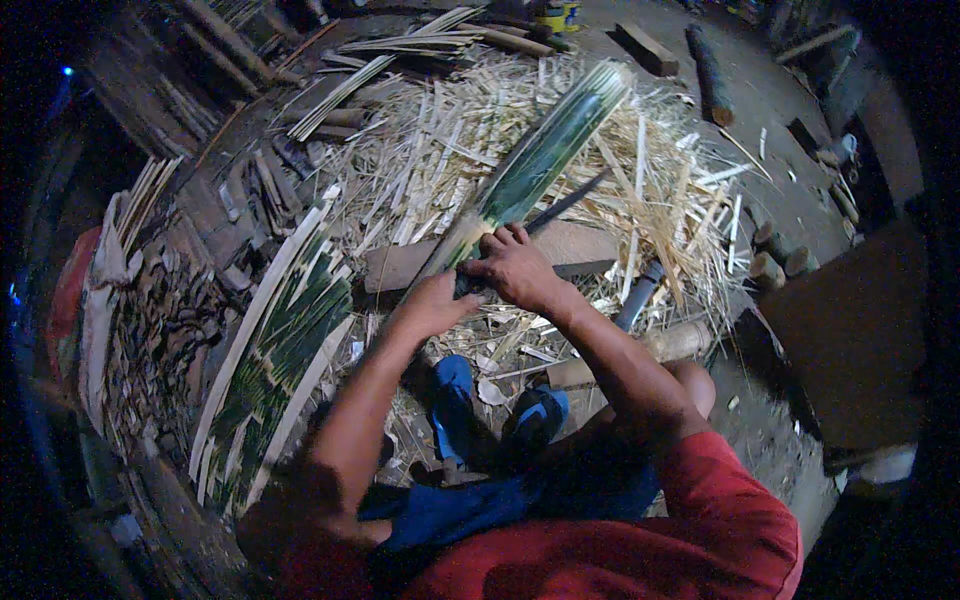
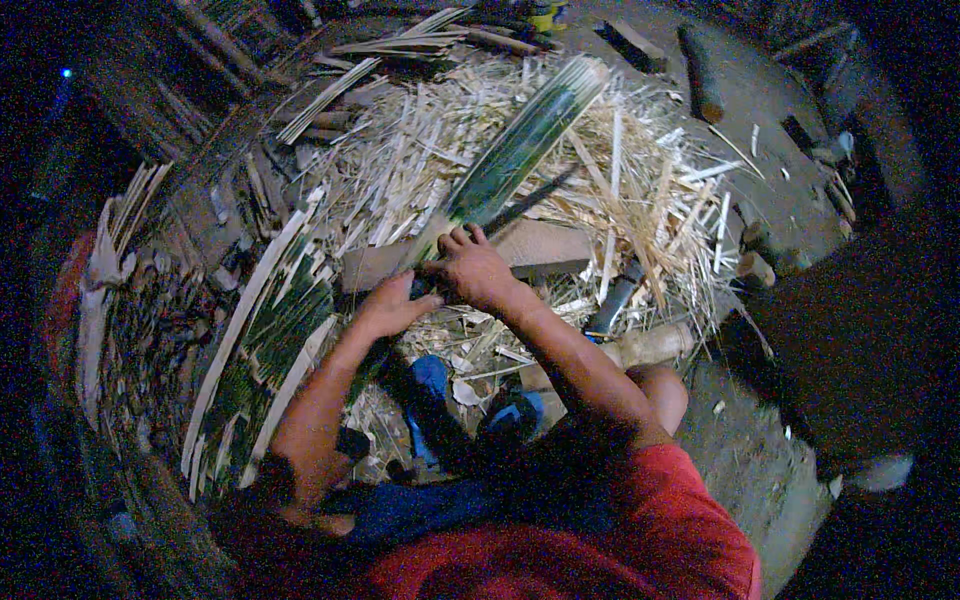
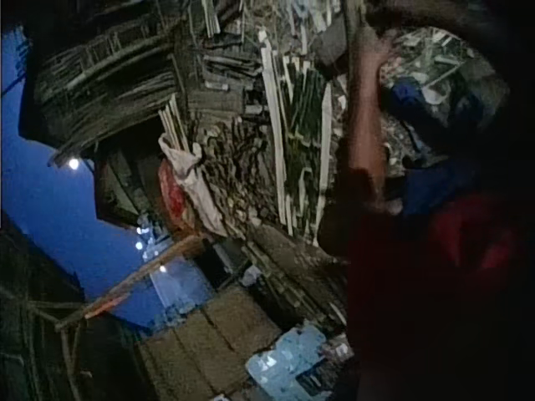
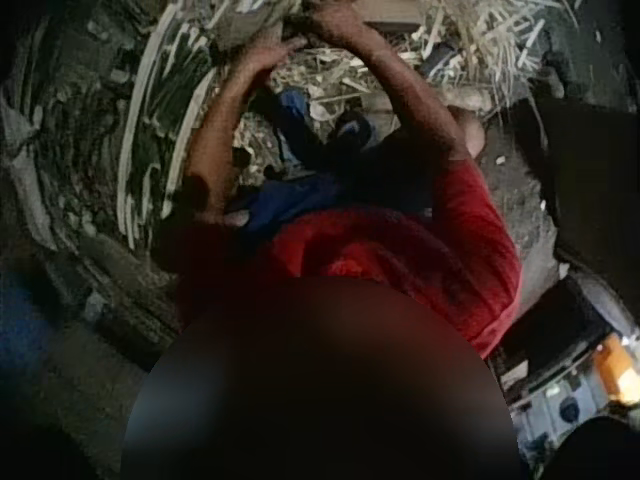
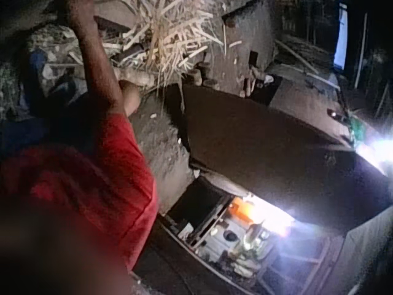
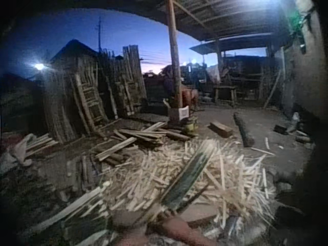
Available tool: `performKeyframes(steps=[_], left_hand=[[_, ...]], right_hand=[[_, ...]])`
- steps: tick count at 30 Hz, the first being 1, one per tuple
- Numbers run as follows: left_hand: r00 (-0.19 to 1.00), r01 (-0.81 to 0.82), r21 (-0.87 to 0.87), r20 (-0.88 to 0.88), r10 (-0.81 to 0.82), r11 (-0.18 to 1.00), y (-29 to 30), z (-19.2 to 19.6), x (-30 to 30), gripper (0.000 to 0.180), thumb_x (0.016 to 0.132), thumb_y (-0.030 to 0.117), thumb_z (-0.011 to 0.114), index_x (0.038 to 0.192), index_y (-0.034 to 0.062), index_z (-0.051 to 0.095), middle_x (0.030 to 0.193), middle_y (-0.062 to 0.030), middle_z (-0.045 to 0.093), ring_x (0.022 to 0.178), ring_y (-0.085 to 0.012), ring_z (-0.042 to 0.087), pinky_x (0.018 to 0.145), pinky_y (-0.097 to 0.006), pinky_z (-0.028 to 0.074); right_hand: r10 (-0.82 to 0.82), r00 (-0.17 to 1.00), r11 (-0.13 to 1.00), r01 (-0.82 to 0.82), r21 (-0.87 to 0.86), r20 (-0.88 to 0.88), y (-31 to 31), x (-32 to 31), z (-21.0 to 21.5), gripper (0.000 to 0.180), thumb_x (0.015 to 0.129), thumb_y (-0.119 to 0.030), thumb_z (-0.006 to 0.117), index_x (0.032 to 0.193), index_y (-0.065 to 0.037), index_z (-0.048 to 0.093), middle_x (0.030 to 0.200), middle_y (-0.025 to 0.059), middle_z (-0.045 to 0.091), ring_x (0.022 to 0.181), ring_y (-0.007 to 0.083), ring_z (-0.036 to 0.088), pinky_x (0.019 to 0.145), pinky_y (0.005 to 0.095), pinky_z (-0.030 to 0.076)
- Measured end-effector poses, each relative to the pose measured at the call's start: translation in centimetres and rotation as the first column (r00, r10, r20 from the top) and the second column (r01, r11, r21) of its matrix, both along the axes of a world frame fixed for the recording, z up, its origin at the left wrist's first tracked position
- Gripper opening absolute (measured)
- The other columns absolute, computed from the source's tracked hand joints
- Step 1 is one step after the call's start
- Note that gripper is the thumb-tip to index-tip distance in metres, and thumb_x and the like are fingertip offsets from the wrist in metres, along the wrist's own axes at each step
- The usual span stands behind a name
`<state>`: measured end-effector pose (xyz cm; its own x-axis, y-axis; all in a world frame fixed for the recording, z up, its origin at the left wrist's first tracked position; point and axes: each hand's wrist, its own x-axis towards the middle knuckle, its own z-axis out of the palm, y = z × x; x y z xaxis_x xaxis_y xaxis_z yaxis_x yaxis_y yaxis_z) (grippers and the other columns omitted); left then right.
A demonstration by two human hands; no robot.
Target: The person splits a bamboo pole into thin strips using a machete and a wooden mallet. They repeatedly strike the machete to drive it through the bamboo, then use a pencil to mark the split sections.
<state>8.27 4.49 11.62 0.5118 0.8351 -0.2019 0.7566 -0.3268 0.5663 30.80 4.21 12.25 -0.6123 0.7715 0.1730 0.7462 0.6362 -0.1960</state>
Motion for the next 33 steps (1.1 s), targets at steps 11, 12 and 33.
performKeyframes(steps=[11, 12, 33], left_hand=[[0.907, -0.23, -0.076, 0.345, 0.242, 0.97, -6.6, -4.8, 6.1, 0.056, 0.09, 0.03, 0.071, 0.132, -0.003, 0.055, 0.1, -0.0185, 0.068, 0.093, -0.0292, 0.067, 0.084, -0.041, 0.052], [0.898, -0.236, -0.069, 0.367, 0.245, 0.969, -6.9, -4.7, 5.9, 0.052, 0.09, 0.03, 0.071, 0.13, -0.0006, 0.057, 0.105, -0.0188, 0.068, 0.096, -0.0291, 0.066, 0.087, -0.04, 0.051], [0.966, -0.256, 0.363, 0.136, 0.221, 0.896, -4.8, 8.0, -10.7, 0.041, 0.09, 0.02, 0.067, 0.13, 0.0103, 0.065, 0.104, -0.0242, 0.069, 0.095, -0.0436, 0.066, 0.084, -0.048, 0.052]], right_hand=[[-0.555, -0.831, -0.53, 0.368, -0.764, -0.015, -15.5, 15.3, -27.7, 0.077, 0.078, -0.051, 0.081, 0.13, -0.001, 0.055, 0.12, 0.0195, 0.062, 0.11, 0.0328, 0.059, 0.096, 0.0446, 0.046], [-0.431, -0.894, -0.563, 0.158, -0.812, 0.125, -16.8, 15.7, -30.6, 0.075, 0.078, -0.054, 0.079, 0.128, -0.003, 0.057, 0.115, 0.0188, 0.065, 0.106, 0.0331, 0.06, 0.094, 0.0461, 0.048], [-0.534, 0.052, 0.712, 0.566, -0.416, -0.844, -7.8, 10.7, -6.4, 0.062, 0.086, -0.019, 0.073, 0.137, -0.002, 0.042, 0.116, 0.0118, 0.062, 0.097, 0.0216, 0.061, 0.083, 0.0358, 0.052]])
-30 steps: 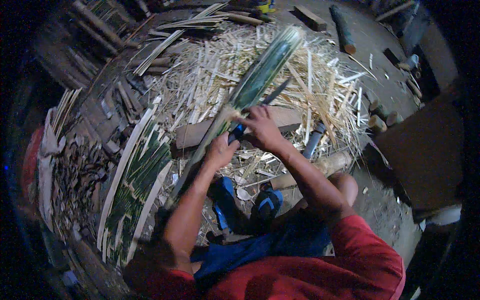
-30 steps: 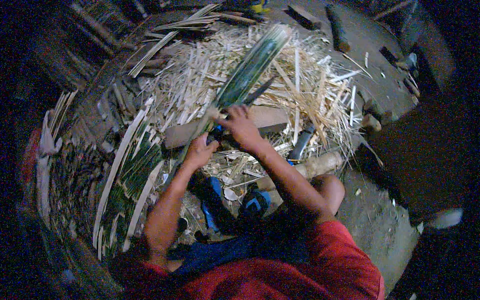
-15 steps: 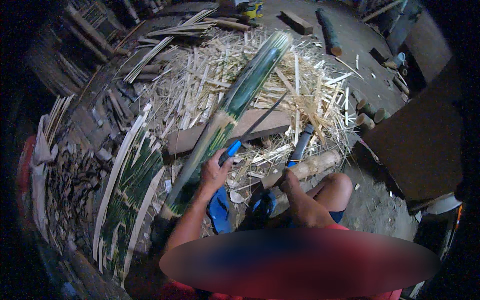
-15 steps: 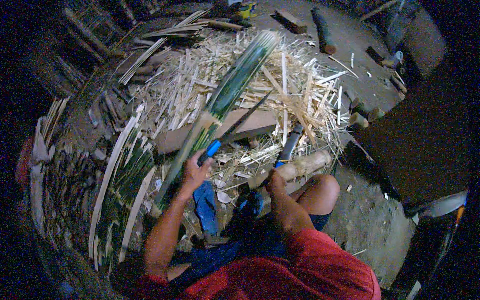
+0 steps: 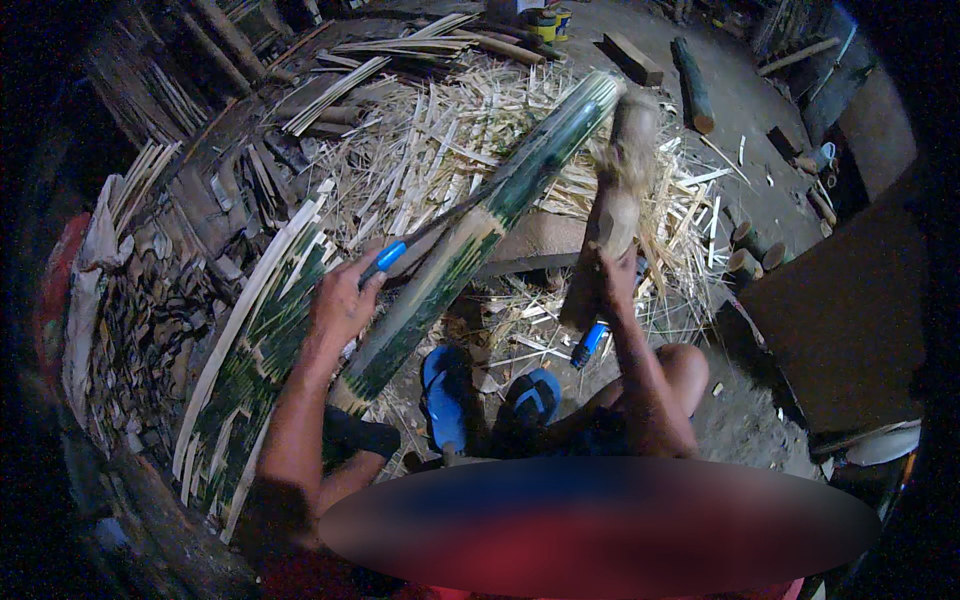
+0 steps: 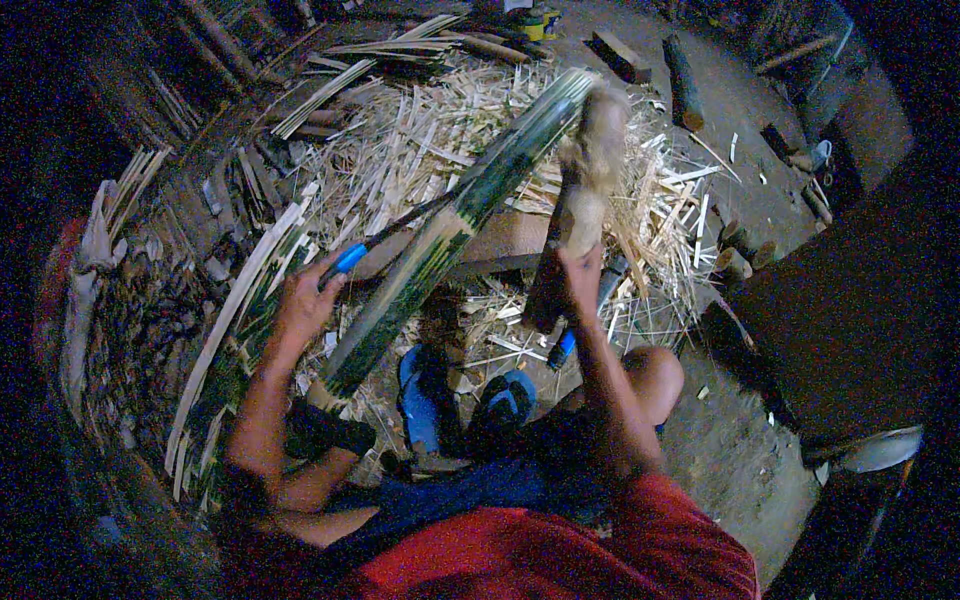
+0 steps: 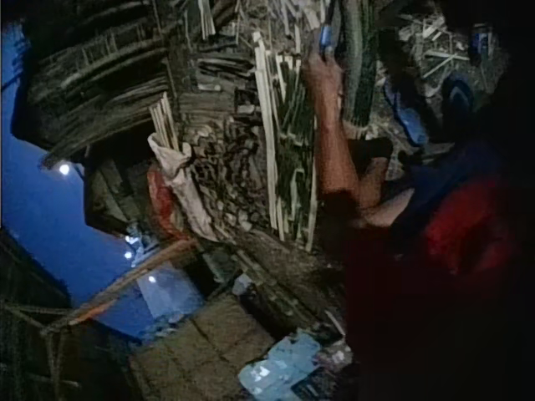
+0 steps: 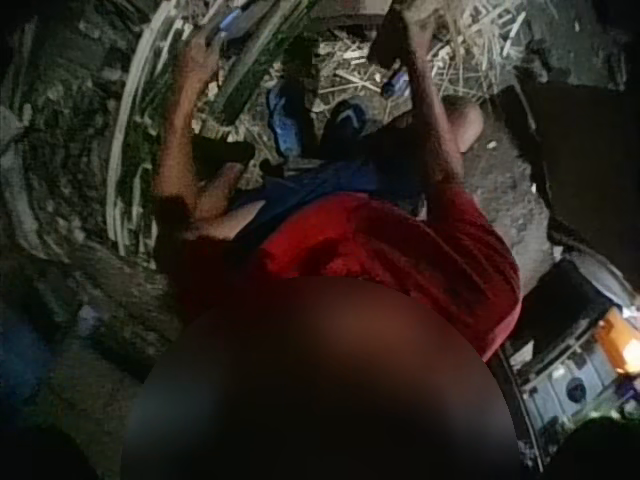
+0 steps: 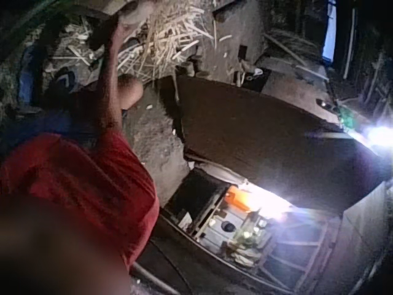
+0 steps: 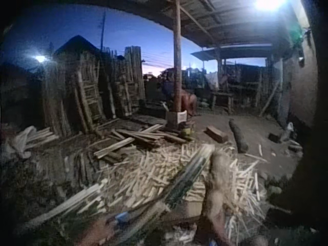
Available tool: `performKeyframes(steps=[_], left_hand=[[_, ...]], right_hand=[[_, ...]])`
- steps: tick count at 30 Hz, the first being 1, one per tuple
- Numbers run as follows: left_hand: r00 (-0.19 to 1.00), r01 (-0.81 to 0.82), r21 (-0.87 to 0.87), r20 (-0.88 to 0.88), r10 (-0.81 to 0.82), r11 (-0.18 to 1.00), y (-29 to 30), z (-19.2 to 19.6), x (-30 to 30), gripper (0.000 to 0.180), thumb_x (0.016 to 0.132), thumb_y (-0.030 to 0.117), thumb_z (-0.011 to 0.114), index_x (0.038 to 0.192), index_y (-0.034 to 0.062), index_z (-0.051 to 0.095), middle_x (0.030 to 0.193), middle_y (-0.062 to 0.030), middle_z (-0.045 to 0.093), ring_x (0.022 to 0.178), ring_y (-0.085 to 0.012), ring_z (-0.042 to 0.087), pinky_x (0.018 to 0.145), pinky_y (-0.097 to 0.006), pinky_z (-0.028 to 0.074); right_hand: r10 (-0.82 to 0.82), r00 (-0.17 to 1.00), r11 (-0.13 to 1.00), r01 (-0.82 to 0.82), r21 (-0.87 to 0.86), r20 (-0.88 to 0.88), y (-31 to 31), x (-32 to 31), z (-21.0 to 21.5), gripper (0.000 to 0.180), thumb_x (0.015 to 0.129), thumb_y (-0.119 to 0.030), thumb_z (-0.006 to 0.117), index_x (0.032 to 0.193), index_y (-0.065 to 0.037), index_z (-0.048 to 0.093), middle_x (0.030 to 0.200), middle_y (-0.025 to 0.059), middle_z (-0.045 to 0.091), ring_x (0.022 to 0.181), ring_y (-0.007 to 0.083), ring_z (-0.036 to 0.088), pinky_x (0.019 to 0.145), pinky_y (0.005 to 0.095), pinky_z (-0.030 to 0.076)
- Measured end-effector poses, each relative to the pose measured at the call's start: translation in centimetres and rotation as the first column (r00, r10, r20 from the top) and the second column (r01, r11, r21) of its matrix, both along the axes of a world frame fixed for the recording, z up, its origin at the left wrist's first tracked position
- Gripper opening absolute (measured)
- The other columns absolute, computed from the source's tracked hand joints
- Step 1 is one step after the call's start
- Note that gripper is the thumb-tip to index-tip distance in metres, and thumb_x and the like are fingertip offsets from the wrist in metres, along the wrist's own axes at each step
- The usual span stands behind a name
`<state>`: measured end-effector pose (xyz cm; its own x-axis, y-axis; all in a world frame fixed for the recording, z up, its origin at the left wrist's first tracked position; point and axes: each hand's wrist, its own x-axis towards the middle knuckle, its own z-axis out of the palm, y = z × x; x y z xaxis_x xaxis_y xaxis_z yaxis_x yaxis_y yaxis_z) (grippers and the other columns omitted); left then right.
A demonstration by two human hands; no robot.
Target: The person splits a bamboo pole into thin strips using a machete and a wooden mallet. They repeatedly strike the machete to drive it through the bamboo, then use a pencil to mark the split sections.
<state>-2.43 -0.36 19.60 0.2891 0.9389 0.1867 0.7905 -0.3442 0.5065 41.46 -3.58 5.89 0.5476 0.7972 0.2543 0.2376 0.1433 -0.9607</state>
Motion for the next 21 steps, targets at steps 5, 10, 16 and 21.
performKeyframes(steps=[5, 10, 16, 21], left_hand=[[0.996, 0.038, 0.163, -0.085, -0.024, 0.986, 0.2, 4.0, -0.3, 0.037, 0.086, 0.018, 0.072, 0.122, 0.0099, 0.067, 0.103, -0.02, 0.07, 0.097, -0.0402, 0.067, 0.083, -0.045, 0.053], [0.944, -0.119, 0.051, 0.314, 0.097, 0.992, 5.4, 10.3, 1.6, 0.037, 0.079, 0.029, 0.08, 0.109, 0.0099, 0.068, 0.088, -0.0132, 0.07, 0.079, -0.0282, 0.067, 0.073, -0.041, 0.052], [0.726, -0.101, 0.197, 0.685, -0.063, 0.975, 12.2, 9.8, 3.9, 0.033, 0.088, 0.037, 0.073, 0.099, 0.0063, 0.069, 0.084, -0.0073, 0.071, 0.079, -0.0158, 0.065, 0.074, -0.035, 0.05], [-0.041, 0.055, 0.078, 0.996, -0.076, 0.995, 12.4, 4.3, 1.3, 0.028, 0.094, 0.033, 0.065, 0.093, 0.0047, 0.064, 0.081, -0.0055, 0.065, 0.082, -0.0176, 0.064, 0.085, -0.036, 0.051]], right_hand=[[0.201, 0.907, 0.98, -0.185, -0.08, 0.37, 4.2, 2.2, 9.0, 0.09, 0.079, -0.034, 0.082, 0.147, -0.002, 0.031, 0.124, 0.021, 0.062, 0.109, 0.0328, 0.063, 0.092, 0.0422, 0.052], [0.743, 0.349, 0.654, -0.198, -0.73, 0.571, 5.1, -3.9, 11.7, 0.095, 0.075, -0.04, 0.085, 0.147, -0.005, 0.033, 0.111, 0.027, 0.068, 0.101, 0.0415, 0.068, 0.083, 0.0491, 0.054], [0.639, 0.74, 0.763, -0.574, -0.298, 0.209, 4.8, -4.6, 8.9, 0.078, 0.078, -0.027, 0.084, 0.141, -0.003, 0.044, 0.117, 0.0179, 0.07, 0.1, 0.0325, 0.068, 0.088, 0.0443, 0.053], [0.399, 0.914, 0.863, -0.401, -0.307, -0.07, 9.6, -1.3, 15.0, 0.049, 0.088, -0.031, 0.074, 0.124, -0.004, 0.054, 0.098, 0.0088, 0.067, 0.082, 0.0177, 0.064, 0.07, 0.0333, 0.054]])
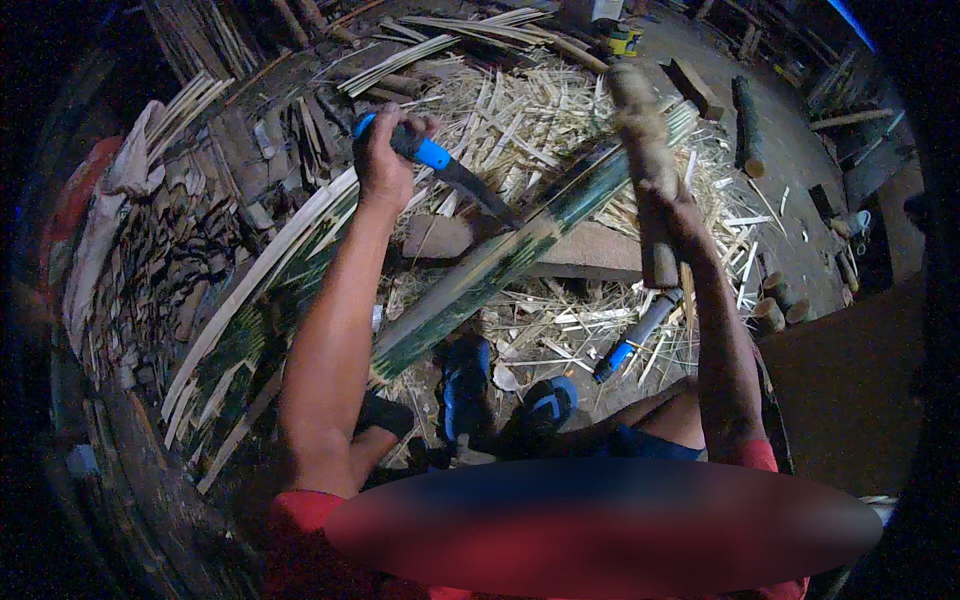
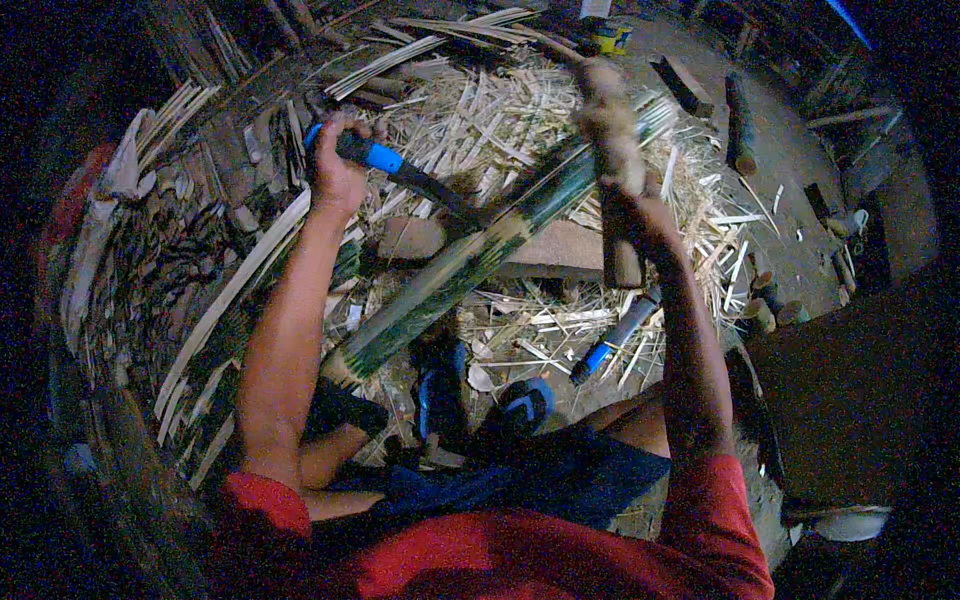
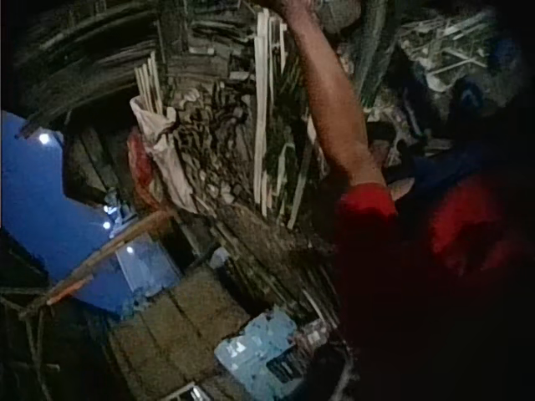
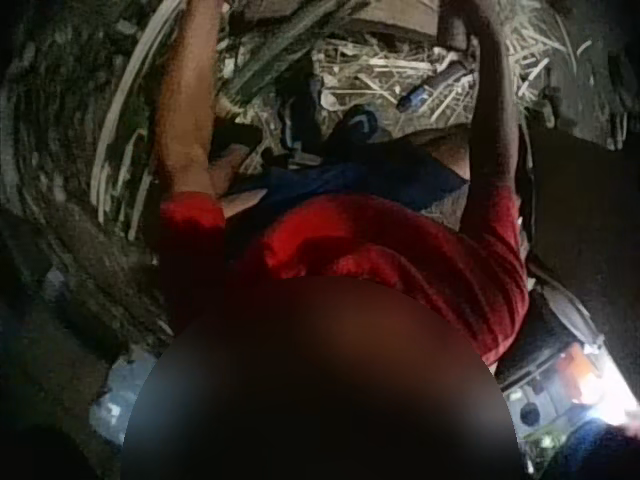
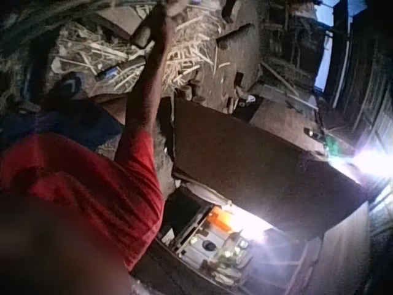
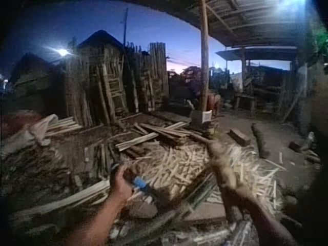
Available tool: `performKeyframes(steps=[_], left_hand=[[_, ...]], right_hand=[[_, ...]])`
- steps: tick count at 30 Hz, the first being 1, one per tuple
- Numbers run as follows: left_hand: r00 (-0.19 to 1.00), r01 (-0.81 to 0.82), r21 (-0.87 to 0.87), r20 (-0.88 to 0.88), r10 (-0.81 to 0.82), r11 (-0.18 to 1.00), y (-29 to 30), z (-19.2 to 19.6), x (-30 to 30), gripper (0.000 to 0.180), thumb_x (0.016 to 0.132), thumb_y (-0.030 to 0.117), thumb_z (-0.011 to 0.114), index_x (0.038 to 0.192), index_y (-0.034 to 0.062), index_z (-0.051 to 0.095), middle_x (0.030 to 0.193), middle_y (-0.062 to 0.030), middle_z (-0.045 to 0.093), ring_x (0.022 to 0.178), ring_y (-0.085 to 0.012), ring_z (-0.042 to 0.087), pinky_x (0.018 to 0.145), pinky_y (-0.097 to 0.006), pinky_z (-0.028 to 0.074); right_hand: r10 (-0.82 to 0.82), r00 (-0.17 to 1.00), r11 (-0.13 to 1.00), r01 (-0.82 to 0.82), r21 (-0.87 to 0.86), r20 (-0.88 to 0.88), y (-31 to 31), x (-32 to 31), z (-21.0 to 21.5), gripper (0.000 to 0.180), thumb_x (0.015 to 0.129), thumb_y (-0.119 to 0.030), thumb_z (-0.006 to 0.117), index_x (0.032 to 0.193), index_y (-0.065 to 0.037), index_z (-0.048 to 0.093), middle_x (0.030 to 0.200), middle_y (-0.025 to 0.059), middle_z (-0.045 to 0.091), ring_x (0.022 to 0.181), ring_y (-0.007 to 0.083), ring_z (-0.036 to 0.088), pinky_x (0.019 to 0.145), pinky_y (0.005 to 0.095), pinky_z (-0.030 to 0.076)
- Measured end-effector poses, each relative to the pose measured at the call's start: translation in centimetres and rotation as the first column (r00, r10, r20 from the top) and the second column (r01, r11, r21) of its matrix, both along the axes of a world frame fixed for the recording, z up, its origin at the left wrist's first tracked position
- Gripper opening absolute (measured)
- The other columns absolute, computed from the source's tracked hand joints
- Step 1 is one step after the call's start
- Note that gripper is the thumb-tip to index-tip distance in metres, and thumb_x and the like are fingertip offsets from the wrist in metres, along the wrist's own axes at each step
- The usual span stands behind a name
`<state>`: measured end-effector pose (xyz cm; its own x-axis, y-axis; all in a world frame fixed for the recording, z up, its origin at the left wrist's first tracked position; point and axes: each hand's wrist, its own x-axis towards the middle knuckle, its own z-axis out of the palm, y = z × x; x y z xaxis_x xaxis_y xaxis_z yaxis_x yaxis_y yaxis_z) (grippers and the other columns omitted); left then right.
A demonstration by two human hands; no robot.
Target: The person splits a bamboo pole into thin strips using a machete and a wooden mallet. They repeatedly strike the machete to drive it through the bamboo, then use a pencil to mark the split sections.
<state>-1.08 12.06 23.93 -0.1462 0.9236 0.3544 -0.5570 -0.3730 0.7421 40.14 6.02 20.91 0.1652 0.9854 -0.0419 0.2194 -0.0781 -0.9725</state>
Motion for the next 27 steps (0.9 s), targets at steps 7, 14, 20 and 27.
performKeyframes(steps=[7, 14, 20, 27], left_hand=[[0.971, -0.05, -0.094, -0.238, 0.026, 0.994, 2.3, -1.1, -3.3, 0.024, 0.092, 0.03, 0.067, 0.088, 0.0072, 0.06, 0.07, -0.0046, 0.059, 0.065, -0.0195, 0.061, 0.066, -0.037, 0.054], [1.0, 0.011, -0.155, 0.013, -0.009, 0.988, -1.9, -4.4, -11.4, 0.031, 0.093, 0.034, 0.066, 0.078, 0.0158, 0.046, 0.066, 0.001, 0.045, 0.062, -0.0172, 0.049, 0.069, -0.037, 0.046], [0.929, -0.206, -0.319, 0.232, 0.287, 0.925, -10.5, -6.7, -15.8, 0.027, 0.096, 0.03, 0.061, 0.081, 0.0135, 0.047, 0.071, 0.0006, 0.044, 0.067, -0.0165, 0.048, 0.075, -0.037, 0.044], [0.843, -0.315, -0.188, -0.505, 0.183, 0.93, -8.8, -4.3, -13.2, 0.03, 0.092, 0.033, 0.067, 0.072, 0.0131, 0.057, 0.059, 0.0, 0.054, 0.054, -0.0134, 0.053, 0.057, -0.033, 0.043]], right_hand=[[0.678, 0.734, 0.705, -0.631, -0.324, 0.046, -2.3, -14.6, -12.2, 0.077, 0.079, -0.044, 0.076, 0.135, 0.001, 0.05, 0.117, 0.0194, 0.064, 0.104, 0.0322, 0.061, 0.098, 0.0421, 0.045], [0.533, 0.846, 0.827, -0.525, -0.201, -0.017, -1.7, -7.3, -13.9, 0.057, 0.091, -0.034, 0.064, 0.134, 0.002, 0.053, 0.115, 0.0193, 0.066, 0.1, 0.0295, 0.066, 0.09, 0.0403, 0.053], [0.064, 0.985, 0.996, -0.053, -0.072, 0.16, 0.2, -10.4, -6.1, 0.06, 0.092, -0.043, 0.062, 0.127, 0.005, 0.054, 0.11, 0.019, 0.066, 0.094, 0.0281, 0.066, 0.085, 0.0385, 0.054], [0.612, 0.757, 0.684, -0.652, -0.328, -0.228, -10.2, -30.8, -18.6, 0.08, 0.086, -0.038, 0.072, 0.145, 0.005, 0.04, 0.137, 0.0188, 0.057, 0.119, 0.0265, 0.057, 0.101, 0.0367, 0.047]])
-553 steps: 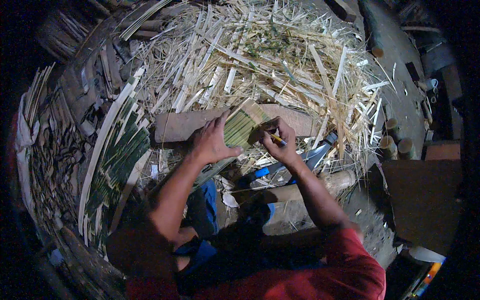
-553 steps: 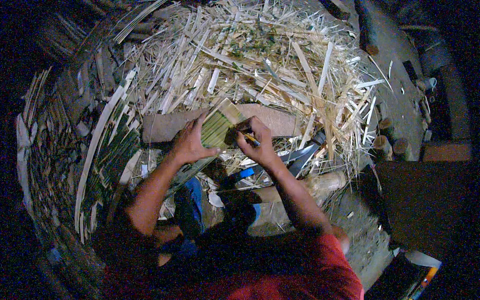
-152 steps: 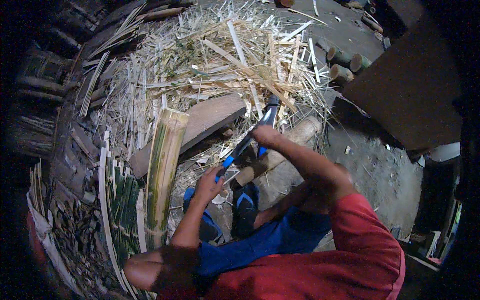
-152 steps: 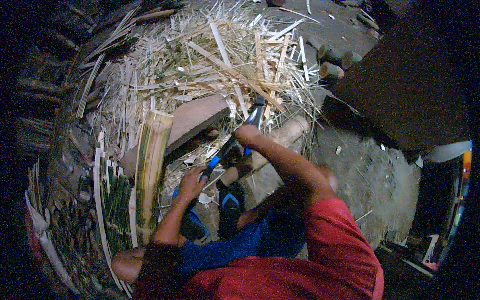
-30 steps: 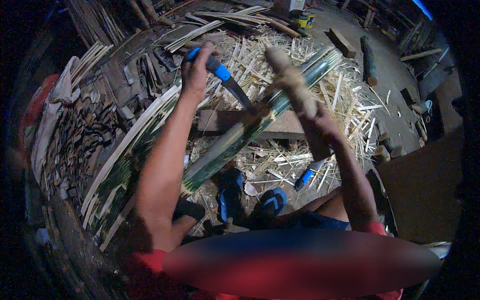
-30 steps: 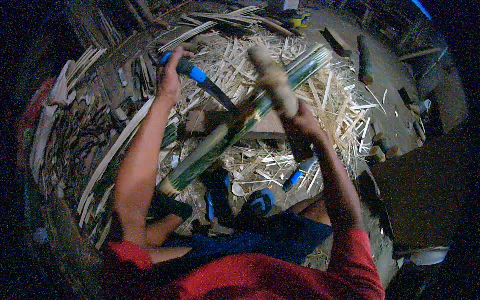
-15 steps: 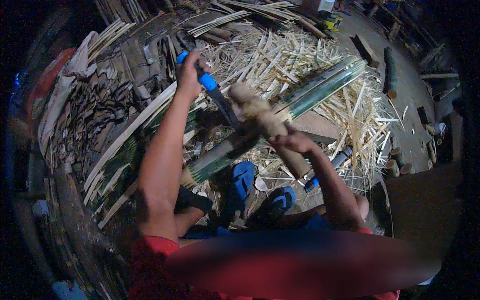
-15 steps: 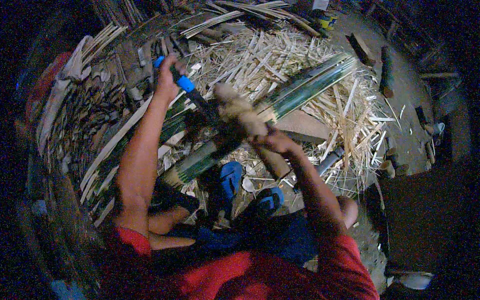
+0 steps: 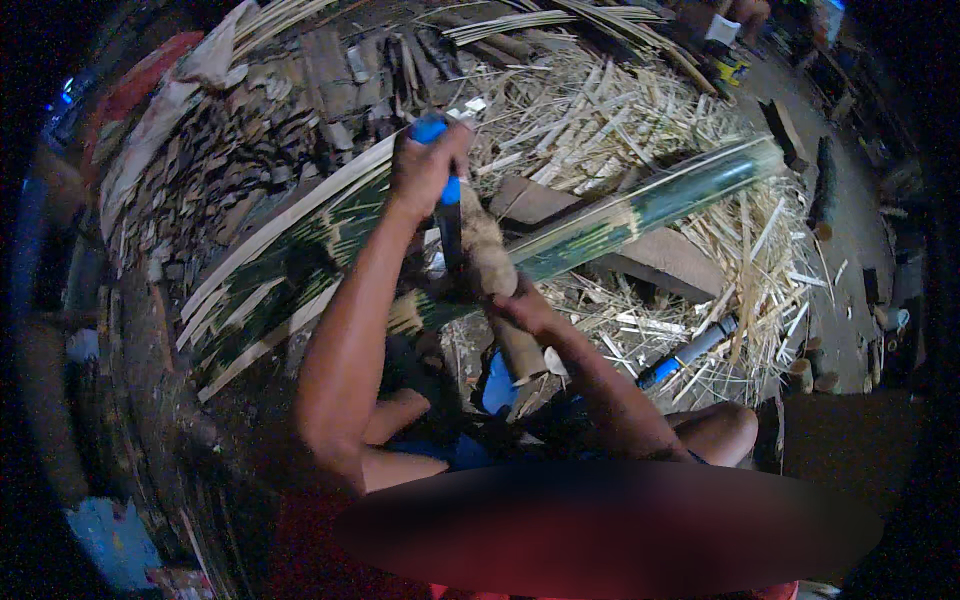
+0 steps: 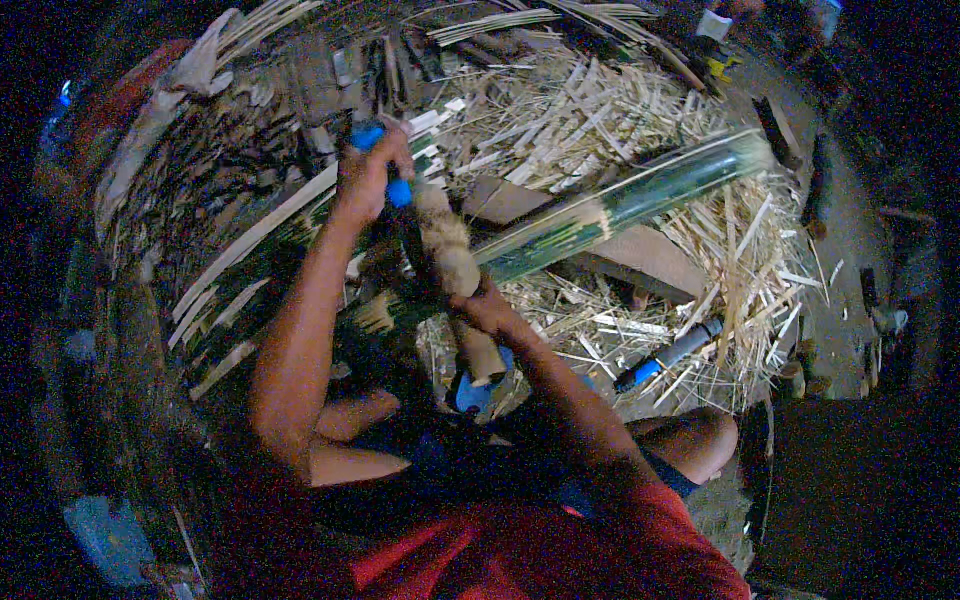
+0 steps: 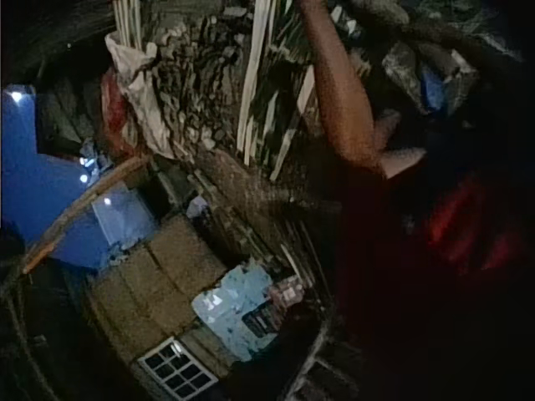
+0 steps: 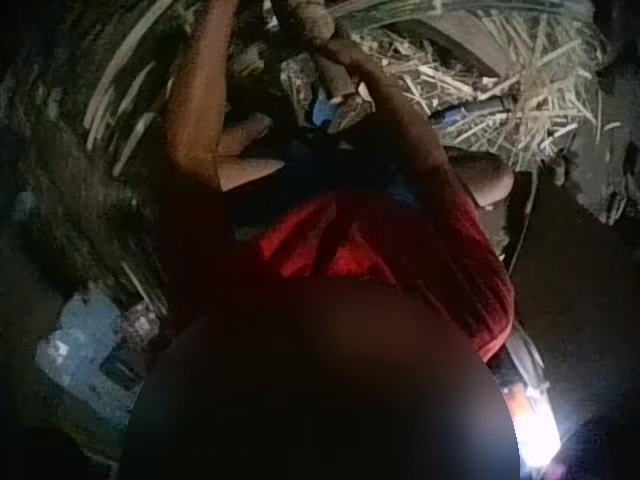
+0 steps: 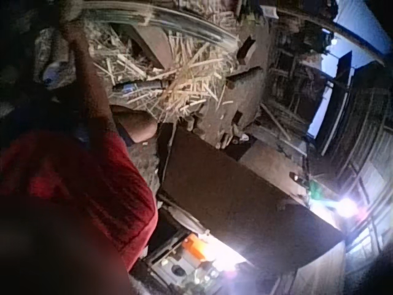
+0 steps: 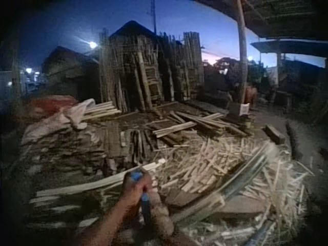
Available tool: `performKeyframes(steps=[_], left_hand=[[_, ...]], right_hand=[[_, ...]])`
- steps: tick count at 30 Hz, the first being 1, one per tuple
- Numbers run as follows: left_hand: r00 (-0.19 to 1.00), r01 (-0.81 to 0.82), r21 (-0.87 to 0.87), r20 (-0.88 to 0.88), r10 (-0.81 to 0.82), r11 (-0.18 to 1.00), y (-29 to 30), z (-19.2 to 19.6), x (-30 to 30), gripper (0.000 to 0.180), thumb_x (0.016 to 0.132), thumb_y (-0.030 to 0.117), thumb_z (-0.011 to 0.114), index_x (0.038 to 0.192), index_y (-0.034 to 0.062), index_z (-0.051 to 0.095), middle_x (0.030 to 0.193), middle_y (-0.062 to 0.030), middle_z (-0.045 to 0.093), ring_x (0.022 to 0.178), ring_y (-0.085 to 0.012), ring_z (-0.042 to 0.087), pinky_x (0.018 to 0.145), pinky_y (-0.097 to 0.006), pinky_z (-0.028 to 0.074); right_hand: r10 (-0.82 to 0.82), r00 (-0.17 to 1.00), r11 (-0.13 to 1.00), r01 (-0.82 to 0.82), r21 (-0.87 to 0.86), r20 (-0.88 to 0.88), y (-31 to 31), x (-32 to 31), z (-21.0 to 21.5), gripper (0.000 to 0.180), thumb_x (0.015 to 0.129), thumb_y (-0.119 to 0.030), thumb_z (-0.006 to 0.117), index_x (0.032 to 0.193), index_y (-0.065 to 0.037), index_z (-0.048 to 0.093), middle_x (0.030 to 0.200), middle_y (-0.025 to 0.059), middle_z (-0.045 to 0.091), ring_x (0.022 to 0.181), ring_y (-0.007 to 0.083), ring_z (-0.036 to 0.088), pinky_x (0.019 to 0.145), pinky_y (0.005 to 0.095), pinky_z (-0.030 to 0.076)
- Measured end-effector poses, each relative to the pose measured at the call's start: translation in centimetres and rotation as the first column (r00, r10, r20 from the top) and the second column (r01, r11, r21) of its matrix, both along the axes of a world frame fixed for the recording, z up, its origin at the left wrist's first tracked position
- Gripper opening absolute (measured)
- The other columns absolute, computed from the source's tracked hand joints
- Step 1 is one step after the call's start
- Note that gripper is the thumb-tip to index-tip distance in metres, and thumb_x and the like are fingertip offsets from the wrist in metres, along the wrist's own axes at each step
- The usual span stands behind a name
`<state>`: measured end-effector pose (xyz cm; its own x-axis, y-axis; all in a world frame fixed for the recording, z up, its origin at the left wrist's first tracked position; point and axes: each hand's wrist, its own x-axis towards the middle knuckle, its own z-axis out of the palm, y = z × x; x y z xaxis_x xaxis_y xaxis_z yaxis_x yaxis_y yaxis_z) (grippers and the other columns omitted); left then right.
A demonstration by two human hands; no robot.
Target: The person splits a bamboo pole into thin strips using a machete and a wooden mallet. They repeatedly strike the machete to drive it through the bamboo, then use a pencil to mark the split sections.
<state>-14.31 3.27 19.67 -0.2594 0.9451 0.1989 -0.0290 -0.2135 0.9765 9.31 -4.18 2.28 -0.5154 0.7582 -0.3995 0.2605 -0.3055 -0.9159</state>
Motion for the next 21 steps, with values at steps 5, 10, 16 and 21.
performKeyframes(steps=[5, 10, 16, 21], left_hand=[[0.81, -0.013, 0.05, 0.587, -0.019, 0.999, -2.8, -2.4, -13.3, 0.024, 0.089, 0.031, 0.069, 0.079, 0.0164, 0.053, 0.063, 0.0045, 0.044, 0.056, -0.0123, 0.044, 0.055, -0.03, 0.039], [0.596, -0.298, 0.048, 0.79, 0.147, 0.953, -9.2, -10.9, -22.1, 0.026, 0.089, 0.033, 0.068, 0.076, 0.0197, 0.049, 0.062, 0.0059, 0.038, 0.055, -0.013, 0.042, 0.059, -0.033, 0.041], [0.514, -0.349, -0.035, 0.829, 0.222, 0.937, -9.9, -10.9, -21.8, 0.027, 0.088, 0.032, 0.068, 0.076, 0.0178, 0.049, 0.062, 0.0047, 0.039, 0.055, -0.0132, 0.044, 0.06, -0.035, 0.042], [0.827, -0.197, 0.04, 0.544, 0.144, 0.98, -9.0, -7.9, -21.0, 0.025, 0.088, 0.029, 0.067, 0.079, 0.0144, 0.048, 0.063, 0.0006, 0.045, 0.057, -0.0161, 0.047, 0.062, -0.037, 0.044]], right_hand=[[0.085, 0.951, 0.972, -0.145, 0.184, 0.297, 4.8, 8.6, 3.8, 0.058, 0.093, -0.036, 0.061, 0.136, 0.003, 0.053, 0.125, 0.0245, 0.063, 0.118, 0.0314, 0.058, 0.108, 0.0437, 0.041], [-0.59, 0.782, 0.715, 0.389, 0.581, 0.202, 10.7, 17.2, 11.6, 0.055, 0.096, -0.047, 0.057, 0.125, -0.001, 0.063, 0.111, 0.0136, 0.068, 0.099, 0.0264, 0.063, 0.094, 0.039, 0.048], [-0.216, 0.923, 0.829, 0.001, 0.559, 0.318, 6.0, 1.0, -0.7, 0.053, 0.097, -0.04, 0.055, 0.131, 0.0, 0.058, 0.121, 0.0144, 0.065, 0.11, 0.0268, 0.059, 0.101, 0.0391, 0.043], [0.459, 0.861, 0.83, -0.503, 0.239, 0.22, -0.9, -9.1, -6.5, 0.052, 0.099, -0.035, 0.053, 0.136, 0.001, 0.054, 0.128, 0.0152, 0.062, 0.119, 0.0272, 0.055, 0.107, 0.0393, 0.04]])
